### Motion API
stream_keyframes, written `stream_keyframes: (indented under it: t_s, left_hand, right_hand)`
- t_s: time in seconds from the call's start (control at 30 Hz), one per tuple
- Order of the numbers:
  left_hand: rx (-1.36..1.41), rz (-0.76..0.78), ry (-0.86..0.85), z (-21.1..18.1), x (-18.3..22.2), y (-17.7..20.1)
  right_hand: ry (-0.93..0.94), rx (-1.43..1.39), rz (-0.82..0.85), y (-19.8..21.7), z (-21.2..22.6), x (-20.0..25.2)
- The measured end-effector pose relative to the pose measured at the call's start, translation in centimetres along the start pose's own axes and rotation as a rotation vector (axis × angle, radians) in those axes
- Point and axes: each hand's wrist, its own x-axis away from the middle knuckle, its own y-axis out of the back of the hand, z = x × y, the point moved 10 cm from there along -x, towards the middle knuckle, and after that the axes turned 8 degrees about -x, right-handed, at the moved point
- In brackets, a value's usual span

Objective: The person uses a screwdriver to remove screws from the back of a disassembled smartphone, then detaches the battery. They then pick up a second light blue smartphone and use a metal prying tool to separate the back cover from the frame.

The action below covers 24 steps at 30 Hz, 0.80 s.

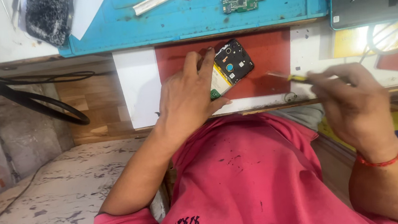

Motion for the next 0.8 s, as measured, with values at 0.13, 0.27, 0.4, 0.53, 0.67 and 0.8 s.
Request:
stream_keyframes:
  t_s: [0.13, 0.27, 0.4, 0.53, 0.67, 0.8]
  left_hand:
    - [-0.128, -0.247, -0.051, -0.8, 1.3, 1.5]
    - [-0.028, -0.304, -0.064, 0.3, 2.2, 1.1]
    - [0.052, -0.366, -0.063, 1.4, 2.7, 0.6]
    - [0.097, -0.399, -0.07, 2.0, 2.8, 0.2]
    - [0.096, -0.403, -0.065, 2.3, 2.8, -0.1]
    - [0.093, -0.408, -0.069, 2.3, 2.8, -0.2]
  right_hand:
    - [0.123, -0.076, 0.053, -1.0, 3.9, -2.0]
    - [0.155, -0.119, 0.095, -2.3, 5.0, -2.6]
    - [0.231, -0.046, 0.097, -3.2, 6.2, -3.3]
    - [0.266, -0.005, 0.101, -3.5, 7.0, -3.8]
    - [0.25, -0.018, 0.13, -3.9, 6.8, -3.9]
    - [0.281, 0.004, 0.116, -3.7, 7.7, -4.1]
